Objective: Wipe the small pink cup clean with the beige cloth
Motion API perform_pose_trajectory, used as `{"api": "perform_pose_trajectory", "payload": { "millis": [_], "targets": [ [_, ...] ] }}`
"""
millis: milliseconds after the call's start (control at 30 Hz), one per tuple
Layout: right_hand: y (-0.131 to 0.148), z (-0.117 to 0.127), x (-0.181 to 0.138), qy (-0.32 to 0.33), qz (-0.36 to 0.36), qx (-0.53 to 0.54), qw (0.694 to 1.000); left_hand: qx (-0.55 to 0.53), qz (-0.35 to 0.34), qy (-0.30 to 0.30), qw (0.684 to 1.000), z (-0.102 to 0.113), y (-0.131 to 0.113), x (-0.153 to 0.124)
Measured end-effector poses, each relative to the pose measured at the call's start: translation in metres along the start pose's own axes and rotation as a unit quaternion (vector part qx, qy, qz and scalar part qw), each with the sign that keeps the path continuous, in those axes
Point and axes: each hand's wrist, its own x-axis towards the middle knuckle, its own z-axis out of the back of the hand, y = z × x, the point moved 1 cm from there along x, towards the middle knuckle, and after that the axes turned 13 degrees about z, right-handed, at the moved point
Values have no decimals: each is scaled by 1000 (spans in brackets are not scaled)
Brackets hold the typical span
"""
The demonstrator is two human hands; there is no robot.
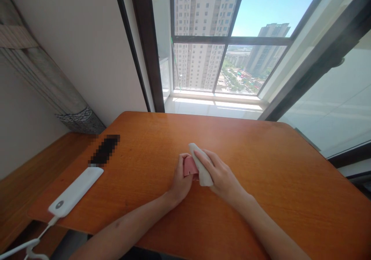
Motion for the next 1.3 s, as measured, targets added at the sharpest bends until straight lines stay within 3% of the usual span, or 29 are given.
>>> {"api": "perform_pose_trajectory", "payload": {
  "millis": [233, 367, 500, 600, 700, 800, 933, 1033, 1167, 1300],
  "targets": [
    [4, -3, 0, 21, 40, -140, 989, 176, -78, -13, 981, -2, -3, -4],
    [10, -10, 3, -9, 16, -112, 994, 175, -68, 14, 982, 3, 0, -2],
    [10, -19, 4, -140, -65, 6, 988, 73, -58, -16, 996, 3, 3, 0],
    [12, -31, 5, -243, -147, 110, 952, -19, -47, -57, 997, 1, 3, -1],
    [13, -41, 3, -286, -185, 148, 928, -46, -28, -54, 997, 0, 2, -1],
    [9, -38, -2, -288, -160, 103, 939, 1, -36, -33, 999, -1, -1, 0],
    [7, -22, -4, -165, -31, -77, 983, 72, -78, -3, 994, -2, 2, 1],
    [14, -15, 0, -111, 35, -155, 981, 82, -93, -2, 992, 0, 6, -2],
    [20, -20, 3, -179, 27, -96, 979, 11, -89, -3, 996, 0, 1, -4],
    [15, -35, 2, -294, -112, 32, 949, -75, -82, -42, 993, -3, -8, -3]
  ]
}}
